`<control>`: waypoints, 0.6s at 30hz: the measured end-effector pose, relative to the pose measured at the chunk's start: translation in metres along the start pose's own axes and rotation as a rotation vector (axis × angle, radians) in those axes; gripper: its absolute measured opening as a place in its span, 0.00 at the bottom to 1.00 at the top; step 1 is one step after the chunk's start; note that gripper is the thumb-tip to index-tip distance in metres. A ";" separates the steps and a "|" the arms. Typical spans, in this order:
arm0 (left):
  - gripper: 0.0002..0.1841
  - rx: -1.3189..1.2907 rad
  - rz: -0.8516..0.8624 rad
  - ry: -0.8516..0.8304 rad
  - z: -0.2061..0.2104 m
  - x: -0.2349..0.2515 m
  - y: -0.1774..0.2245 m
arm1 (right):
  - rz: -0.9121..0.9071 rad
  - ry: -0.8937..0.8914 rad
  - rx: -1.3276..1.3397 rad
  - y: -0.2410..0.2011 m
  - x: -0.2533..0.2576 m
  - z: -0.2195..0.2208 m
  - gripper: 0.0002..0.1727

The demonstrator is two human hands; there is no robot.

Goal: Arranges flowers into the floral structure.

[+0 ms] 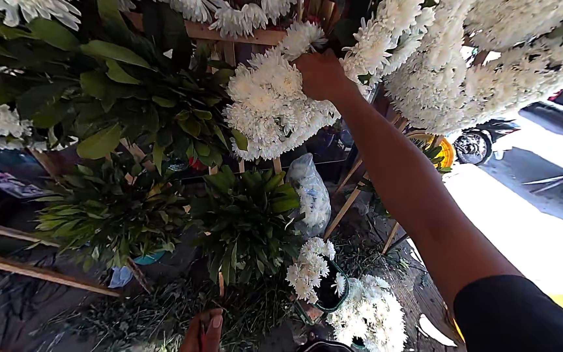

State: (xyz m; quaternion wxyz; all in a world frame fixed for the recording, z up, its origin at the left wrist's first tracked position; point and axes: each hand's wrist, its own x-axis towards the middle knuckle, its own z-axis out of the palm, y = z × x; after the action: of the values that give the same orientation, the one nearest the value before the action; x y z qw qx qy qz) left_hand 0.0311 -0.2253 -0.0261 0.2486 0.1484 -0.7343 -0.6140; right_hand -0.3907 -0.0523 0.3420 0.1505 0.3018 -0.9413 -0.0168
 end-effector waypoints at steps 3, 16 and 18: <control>0.13 0.036 -0.026 0.021 -0.003 -0.002 -0.001 | 0.014 -0.016 -0.017 -0.001 -0.001 -0.002 0.28; 0.23 0.384 0.199 -0.185 0.056 0.109 0.079 | 0.145 0.519 0.844 -0.056 -0.135 0.106 0.13; 0.22 0.448 0.270 -0.188 0.069 0.141 0.109 | 0.167 0.570 0.831 -0.070 -0.126 0.122 0.14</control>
State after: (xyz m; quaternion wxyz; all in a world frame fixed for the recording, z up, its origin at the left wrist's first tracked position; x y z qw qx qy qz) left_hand -0.1141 -0.2198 0.0970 0.2199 0.0428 -0.8846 -0.4090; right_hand -0.2896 -0.0440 0.1828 0.2696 0.2526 -0.8109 0.4539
